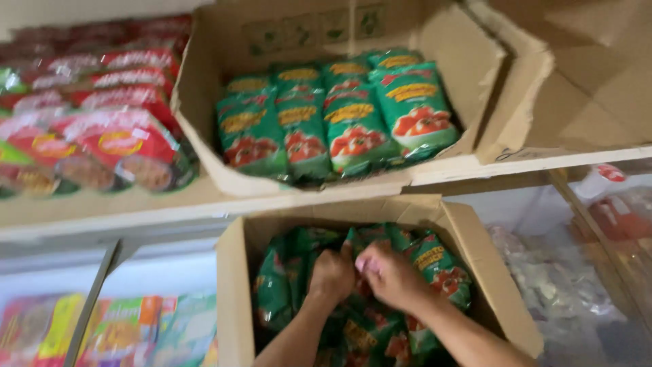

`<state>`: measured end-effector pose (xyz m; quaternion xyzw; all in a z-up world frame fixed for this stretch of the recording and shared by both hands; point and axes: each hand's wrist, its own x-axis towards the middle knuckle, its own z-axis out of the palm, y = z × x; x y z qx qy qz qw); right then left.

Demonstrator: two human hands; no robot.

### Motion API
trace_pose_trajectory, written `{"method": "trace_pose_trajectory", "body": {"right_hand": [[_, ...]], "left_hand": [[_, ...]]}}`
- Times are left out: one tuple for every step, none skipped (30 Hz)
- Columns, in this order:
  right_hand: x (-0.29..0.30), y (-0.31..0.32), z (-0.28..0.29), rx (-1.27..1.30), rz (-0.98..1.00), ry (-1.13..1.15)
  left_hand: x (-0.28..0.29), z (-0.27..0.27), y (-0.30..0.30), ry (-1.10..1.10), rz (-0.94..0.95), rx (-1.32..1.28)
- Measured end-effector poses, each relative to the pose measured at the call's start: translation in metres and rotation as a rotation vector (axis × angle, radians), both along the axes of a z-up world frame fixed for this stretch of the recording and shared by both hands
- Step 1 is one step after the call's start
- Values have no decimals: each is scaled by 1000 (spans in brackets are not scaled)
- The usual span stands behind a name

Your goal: Wiping down individual tomato sauce packets with a cloth and organizing them into cardboard boxes on a store shelf.

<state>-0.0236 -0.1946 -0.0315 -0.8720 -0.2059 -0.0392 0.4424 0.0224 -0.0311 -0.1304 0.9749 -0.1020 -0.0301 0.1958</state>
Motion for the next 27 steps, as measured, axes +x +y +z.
{"method": "trace_pose_trajectory", "body": {"right_hand": [[2, -1, -3, -7, 21, 16], [7, 0, -5, -42, -47, -17], [13, -1, -6, -77, -115, -49], [12, 2, 1, -72, -132, -80], [11, 4, 7, 11, -33, -52], [-4, 5, 7, 83, 81, 12], [11, 1, 4, 79, 80, 16], [14, -2, -4, -3, -35, -93], [17, -6, -13, -87, -148, -202], [18, -10, -8, -83, -157, -215], [18, -15, -3, -89, -211, -148], [16, -21, 3, -101, -263, -73], [21, -27, -1, -103, -271, -77], [22, -31, -8, -62, -259, 5], [22, -34, -16, -22, -246, 87], [17, -30, -6, -24, -238, 87], [13, -27, 5, -105, -222, 175], [7, -21, 15, -182, -206, 265], [6, -15, 22, -179, -200, 267], [3, -11, 28, -198, -144, 273], [0, -7, 35, -217, -90, 279], [0, -10, 32, -218, -93, 278], [1, -12, 29, -275, -47, 93], [2, -13, 27, -332, 5, -92], [3, -15, 26, -332, 5, -94], [4, -17, 23, -408, 43, -133], [5, -18, 21, -485, 81, -172]], "left_hand": [[-7, -9, 0, 16, 21, -7], [-6, -16, 1, -122, -13, 33], [-5, -21, 1, -261, -44, 74], [3, -11, 3, -293, -59, 77], [11, 0, 5, -213, -54, -19], [-1, 0, 6, -98, -32, -122], [9, 1, 3, -94, -32, -126], [4, -4, 2, -96, -73, 30], [-1, -10, 0, -98, -118, 185], [0, -11, 3, -113, -126, 189], [1, -11, 5, -127, -130, 154], [-2, -12, 5, -132, -133, 113], [4, -3, 3, -137, -141, 110], [2, 2, 3, -99, -126, 89], [-1, 6, 4, -60, -111, 67], [-11, 42, 3, -59, -103, 66], [-20, 79, 1, 171, 6, -33], [-30, 116, 0, 401, 115, -128], [-24, 93, 2, 402, 122, -126], [-19, 69, 3, 239, 29, -26], [-14, 45, 2, 74, -63, 73], [-10, 34, 1, 73, -66, 72], [-7, 24, 0, 48, -77, 83], [-4, 13, 1, 23, -84, 94], [-5, 26, 0, 21, -84, 94], [-9, 37, 0, 89, -32, 47], [-13, 48, 0, 157, 20, -1]]}}
